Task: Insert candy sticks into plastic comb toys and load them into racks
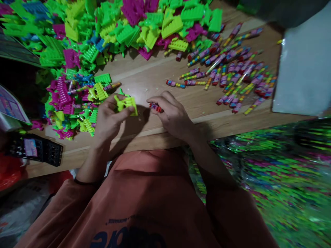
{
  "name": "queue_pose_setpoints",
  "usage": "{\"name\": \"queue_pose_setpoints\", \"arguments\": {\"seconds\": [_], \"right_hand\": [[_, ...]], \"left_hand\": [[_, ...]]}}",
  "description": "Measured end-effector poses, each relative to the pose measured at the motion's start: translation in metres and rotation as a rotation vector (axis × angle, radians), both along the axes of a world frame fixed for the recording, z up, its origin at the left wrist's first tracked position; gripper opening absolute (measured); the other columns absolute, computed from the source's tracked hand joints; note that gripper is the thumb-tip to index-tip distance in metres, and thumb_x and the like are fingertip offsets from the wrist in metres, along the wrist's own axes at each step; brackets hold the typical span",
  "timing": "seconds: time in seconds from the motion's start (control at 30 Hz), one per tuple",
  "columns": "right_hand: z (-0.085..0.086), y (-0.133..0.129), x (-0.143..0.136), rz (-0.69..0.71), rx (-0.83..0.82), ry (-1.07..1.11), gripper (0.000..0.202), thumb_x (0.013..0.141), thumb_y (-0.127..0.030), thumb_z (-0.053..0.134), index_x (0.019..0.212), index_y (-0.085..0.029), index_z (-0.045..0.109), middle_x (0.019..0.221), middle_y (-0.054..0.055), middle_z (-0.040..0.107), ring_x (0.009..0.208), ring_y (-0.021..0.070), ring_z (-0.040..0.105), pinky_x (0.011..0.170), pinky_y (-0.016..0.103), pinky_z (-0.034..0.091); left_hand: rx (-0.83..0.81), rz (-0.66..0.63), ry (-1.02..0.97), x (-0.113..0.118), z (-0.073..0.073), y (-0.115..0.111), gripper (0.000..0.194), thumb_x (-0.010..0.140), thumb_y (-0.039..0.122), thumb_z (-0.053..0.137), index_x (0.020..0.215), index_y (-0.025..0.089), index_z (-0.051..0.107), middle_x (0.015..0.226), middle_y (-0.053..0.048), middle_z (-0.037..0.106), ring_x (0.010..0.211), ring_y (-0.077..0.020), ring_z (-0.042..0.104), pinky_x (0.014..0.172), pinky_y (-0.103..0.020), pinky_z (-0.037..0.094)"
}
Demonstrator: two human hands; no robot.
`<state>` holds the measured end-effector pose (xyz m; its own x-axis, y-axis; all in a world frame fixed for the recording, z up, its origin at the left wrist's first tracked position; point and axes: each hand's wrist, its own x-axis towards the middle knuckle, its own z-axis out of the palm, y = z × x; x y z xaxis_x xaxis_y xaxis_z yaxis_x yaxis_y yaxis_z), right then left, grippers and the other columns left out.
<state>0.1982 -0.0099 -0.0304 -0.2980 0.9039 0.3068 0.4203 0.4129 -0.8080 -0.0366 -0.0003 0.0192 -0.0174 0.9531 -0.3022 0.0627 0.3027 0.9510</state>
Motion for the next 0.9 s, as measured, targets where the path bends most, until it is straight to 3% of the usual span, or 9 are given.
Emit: {"name": "queue_pose_setpoints", "arguments": {"seconds": [0.13, 0.23, 0.33, 0.47, 0.63, 0.73, 0.9], "right_hand": [[-0.01, 0.011, 0.032, -0.165, 0.002, -0.057, 0.016, 0.107, -0.029, 0.073, 0.123, -0.03, 0.077, 0.116, 0.008, 0.073, 0.104, 0.0287, 0.073, 0.093, 0.05, 0.067], [-0.019, 0.028, 0.054, -0.237, 0.048, -0.102, 0.016, 0.107, -0.037, 0.079, 0.122, -0.034, 0.077, 0.112, 0.007, 0.073, 0.104, 0.0283, 0.069, 0.096, 0.051, 0.065], [-0.029, 0.046, 0.056, -0.261, 0.088, -0.211, 0.012, 0.111, -0.044, 0.077, 0.121, -0.039, 0.079, 0.113, 0.008, 0.074, 0.108, 0.0282, 0.067, 0.095, 0.049, 0.063], [-0.036, 0.057, 0.042, -0.227, 0.108, -0.228, 0.022, 0.113, -0.052, 0.071, 0.108, -0.034, 0.082, 0.109, 0.009, 0.074, 0.1, 0.0266, 0.068, 0.087, 0.046, 0.06], [-0.022, 0.042, 0.024, -0.16, -0.01, 0.029, 0.012, 0.11, -0.047, 0.077, 0.114, -0.036, 0.081, 0.108, 0.001, 0.084, 0.099, 0.0252, 0.077, 0.088, 0.044, 0.063], [-0.014, 0.031, 0.014, -0.121, -0.061, 0.154, 0.015, 0.105, -0.047, 0.084, 0.114, -0.035, 0.084, 0.107, 0.0, 0.086, 0.093, 0.024, 0.08, 0.08, 0.041, 0.064], [-0.009, 0.021, 0.003, -0.111, -0.106, 0.211, 0.02, 0.103, -0.05, 0.085, 0.115, -0.033, 0.087, 0.105, 0.001, 0.084, 0.095, 0.0243, 0.079, 0.084, 0.043, 0.066]], "left_hand": [[0.131, 0.137, 0.038, -0.037, -0.005, 0.008, 0.05, 0.079, 0.049, 0.101, 0.099, 0.027, 0.062, 0.086, 0.002, 0.069, 0.071, -0.0153, 0.068, 0.064, -0.028, 0.055], [0.136, 0.184, 0.011, -0.045, -0.011, 0.008, 0.054, 0.076, 0.052, 0.104, 0.099, 0.027, 0.062, 0.086, 0.003, 0.071, 0.069, -0.0139, 0.069, 0.062, -0.027, 0.055], [0.076, 0.157, -0.083, -0.03, -0.012, 0.003, 0.056, 0.073, 0.052, 0.107, 0.099, 0.027, 0.064, 0.085, 0.003, 0.074, 0.066, -0.0128, 0.069, 0.059, -0.025, 0.055], [0.007, 0.109, -0.264, -0.001, -0.01, -0.002, 0.054, 0.073, 0.046, 0.109, 0.098, 0.025, 0.067, 0.084, 0.003, 0.076, 0.066, -0.0125, 0.07, 0.06, -0.025, 0.058], [-0.079, 0.024, -0.369, 0.012, -0.014, 0.002, 0.061, 0.066, 0.047, 0.114, 0.101, 0.023, 0.069, 0.087, 0.002, 0.077, 0.073, -0.0144, 0.073, 0.068, -0.027, 0.062], [-0.124, 0.027, -0.421, 0.017, -0.015, 0.005, 0.057, 0.072, 0.044, 0.112, 0.103, 0.024, 0.068, 0.091, 0.001, 0.077, 0.075, -0.016, 0.074, 0.072, -0.031, 0.064], [-0.149, -0.021, -0.494, 0.029, -0.01, 0.007, 0.051, 0.077, 0.04, 0.11, 0.101, 0.023, 0.067, 0.094, 0.0, 0.079, 0.08, -0.0184, 0.078, 0.079, -0.036, 0.068]]}}
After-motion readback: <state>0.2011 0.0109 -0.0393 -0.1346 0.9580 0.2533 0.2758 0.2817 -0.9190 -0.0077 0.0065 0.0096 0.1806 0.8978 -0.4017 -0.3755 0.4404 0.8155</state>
